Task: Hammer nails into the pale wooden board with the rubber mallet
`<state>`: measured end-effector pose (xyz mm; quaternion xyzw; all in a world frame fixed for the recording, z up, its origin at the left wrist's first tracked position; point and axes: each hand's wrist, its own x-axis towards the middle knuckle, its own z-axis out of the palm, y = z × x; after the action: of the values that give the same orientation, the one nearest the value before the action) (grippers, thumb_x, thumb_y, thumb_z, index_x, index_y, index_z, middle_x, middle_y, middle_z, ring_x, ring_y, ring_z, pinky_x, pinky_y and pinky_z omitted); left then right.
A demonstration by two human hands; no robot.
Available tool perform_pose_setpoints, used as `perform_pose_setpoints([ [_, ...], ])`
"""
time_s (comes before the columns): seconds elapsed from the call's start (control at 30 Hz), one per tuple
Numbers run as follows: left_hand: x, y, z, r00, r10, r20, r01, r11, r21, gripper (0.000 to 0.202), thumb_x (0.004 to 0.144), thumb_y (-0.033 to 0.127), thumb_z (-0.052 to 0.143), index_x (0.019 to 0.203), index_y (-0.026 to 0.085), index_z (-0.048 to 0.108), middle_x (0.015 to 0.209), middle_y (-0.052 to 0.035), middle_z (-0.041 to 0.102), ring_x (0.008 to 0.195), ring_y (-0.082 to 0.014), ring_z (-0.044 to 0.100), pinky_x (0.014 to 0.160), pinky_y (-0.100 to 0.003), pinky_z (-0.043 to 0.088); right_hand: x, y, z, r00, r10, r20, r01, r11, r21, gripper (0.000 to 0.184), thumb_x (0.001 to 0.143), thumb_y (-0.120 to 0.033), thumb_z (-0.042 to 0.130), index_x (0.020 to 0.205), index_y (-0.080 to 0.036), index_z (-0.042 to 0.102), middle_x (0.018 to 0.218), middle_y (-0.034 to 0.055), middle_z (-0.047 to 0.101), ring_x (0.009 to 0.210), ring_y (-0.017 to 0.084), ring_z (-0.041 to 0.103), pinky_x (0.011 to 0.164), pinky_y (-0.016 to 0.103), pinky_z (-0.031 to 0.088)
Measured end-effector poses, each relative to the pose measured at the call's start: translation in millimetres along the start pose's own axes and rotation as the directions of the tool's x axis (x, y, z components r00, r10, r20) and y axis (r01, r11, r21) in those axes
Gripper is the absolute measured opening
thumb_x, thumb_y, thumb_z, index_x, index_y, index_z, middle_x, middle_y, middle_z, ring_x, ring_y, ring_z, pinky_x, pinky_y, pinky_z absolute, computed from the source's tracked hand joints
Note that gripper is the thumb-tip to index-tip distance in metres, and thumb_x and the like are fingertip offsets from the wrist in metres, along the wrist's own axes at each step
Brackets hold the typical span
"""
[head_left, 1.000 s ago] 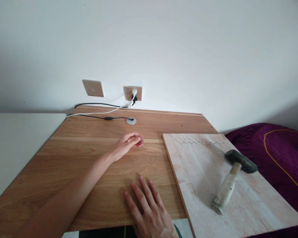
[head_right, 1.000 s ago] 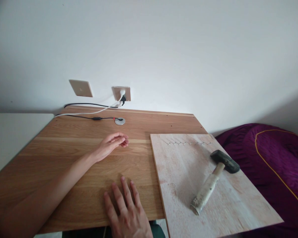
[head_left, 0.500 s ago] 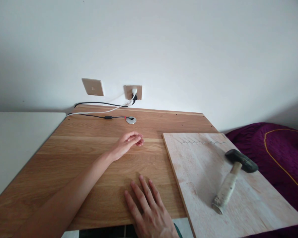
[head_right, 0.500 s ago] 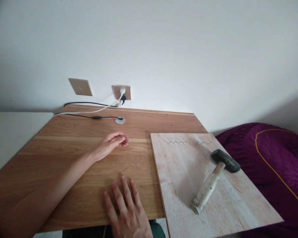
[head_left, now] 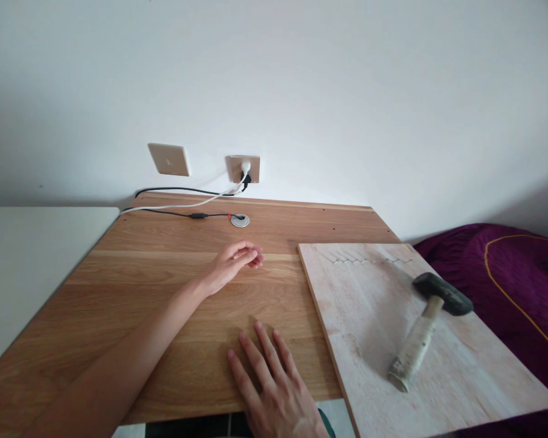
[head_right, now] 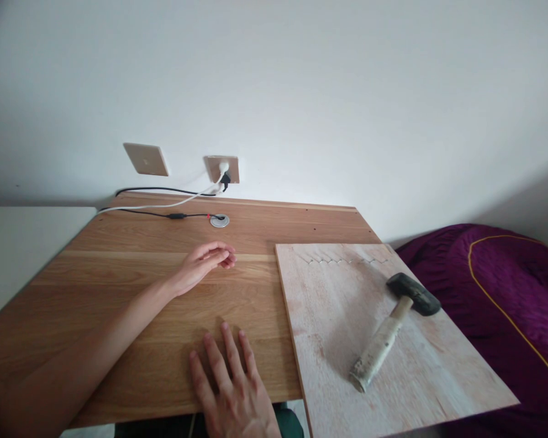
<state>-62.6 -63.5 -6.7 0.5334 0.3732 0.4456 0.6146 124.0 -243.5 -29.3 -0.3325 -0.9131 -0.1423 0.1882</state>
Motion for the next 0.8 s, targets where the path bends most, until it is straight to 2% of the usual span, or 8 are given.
perform_pose_setpoints([
  [0.23,0,0,0.7,1.000,0.000,-0.005,0.000,1.000,0.002,0.042,0.086,0.051,0.076,0.103,0.014,0.070,0.096,-0.0092,0.075,0.089,-0.0198,0.068,0.086,-0.036,0.053,-1,-1,2,1.000,0.006,0.011,-0.007,0.999,0.050,0.056,0.098,-0.030,0.056,0.152,-0.020,0.051,0.154,0.0107,0.055,0.139,0.041,0.051,0.103,0.052,0.054],
  [0.37,-2,2,1.6,1.000,-0.004,-0.026,0.004,1.000,-0.003,0.041,0.085,0.050,0.076,0.103,0.014,0.069,0.096,-0.0090,0.074,0.089,-0.0202,0.069,0.086,-0.037,0.053,0,2,-1,1.000,0.019,0.013,-0.020,0.991,0.130,0.057,0.095,-0.041,0.063,0.147,-0.019,0.056,0.149,0.0124,0.060,0.137,0.041,0.053,0.101,0.055,0.056],
  [0.47,0,3,2.2,0.998,-0.015,-0.056,0.016,1.000,0.016,0.039,0.086,0.047,0.075,0.106,0.015,0.068,0.101,-0.0096,0.074,0.092,-0.0209,0.069,0.087,-0.038,0.053,-3,16,-19,0.999,-0.034,-0.041,0.041,0.980,0.194,0.051,0.096,-0.048,0.062,0.138,-0.018,0.063,0.137,0.0111,0.069,0.130,0.035,0.061,0.096,0.048,0.061],
  [0.53,4,4,4.0,0.998,-0.007,-0.066,0.013,0.996,0.092,0.035,0.086,0.045,0.074,0.106,0.017,0.067,0.107,-0.0101,0.073,0.100,-0.0230,0.068,0.091,-0.039,0.054,-9,34,-41,0.997,-0.025,-0.077,0.042,0.973,0.226,0.041,0.100,-0.043,0.059,0.133,-0.018,0.065,0.130,0.0095,0.073,0.127,0.028,0.064,0.095,0.037,0.062],
  [0.6,12,4,8.8,0.997,0.038,-0.072,-0.022,0.977,0.213,0.031,0.087,0.041,0.072,0.107,0.018,0.067,0.114,-0.0103,0.072,0.110,-0.0252,0.066,0.098,-0.042,0.052,-21,61,-67,0.991,0.121,-0.057,-0.102,0.960,0.260,0.031,0.101,-0.030,0.059,0.129,-0.019,0.065,0.124,0.0089,0.075,0.123,0.023,0.067,0.095,0.033,0.061],
  [0.63,16,3,12.7,0.995,0.074,-0.073,-0.051,0.960,0.277,0.028,0.087,0.038,0.071,0.107,0.019,0.067,0.118,-0.0103,0.070,0.114,-0.0257,0.065,0.102,-0.044,0.051,-30,78,-79,0.973,0.230,-0.039,-0.212,0.941,0.264,0.030,0.101,-0.028,0.058,0.129,-0.020,0.065,0.124,0.0099,0.074,0.122,0.023,0.068,0.094,0.034,0.061],
  [0.7,25,3,23.9,0.985,0.162,-0.059,-0.125,0.908,0.399,0.024,0.089,0.031,0.067,0.110,0.020,0.065,0.125,-0.0109,0.067,0.117,-0.0259,0.064,0.105,-0.046,0.051,-56,119,-100,0.865,0.498,-0.059,-0.473,0.849,0.237,0.027,0.102,-0.036,0.054,0.122,-0.024,0.067,0.121,0.0101,0.075,0.112,0.026,0.073,0.090,0.040,0.063],
  [0.8,37,2,46.4,0.951,0.305,0.047,-0.276,0.772,0.573,0.022,0.091,0.023,0.061,0.113,0.020,0.063,0.127,-0.0126,0.063,0.120,-0.0270,0.062,0.107,-0.048,0.049,-114,193,-118,0.595,0.792,-0.137,-0.792,0.607,0.064,0.044,0.095,-0.063,0.053,0.109,-0.027,0.073,0.102,0.0146,0.078,0.092,0.030,0.077,0.070,0.042,0.062],
])
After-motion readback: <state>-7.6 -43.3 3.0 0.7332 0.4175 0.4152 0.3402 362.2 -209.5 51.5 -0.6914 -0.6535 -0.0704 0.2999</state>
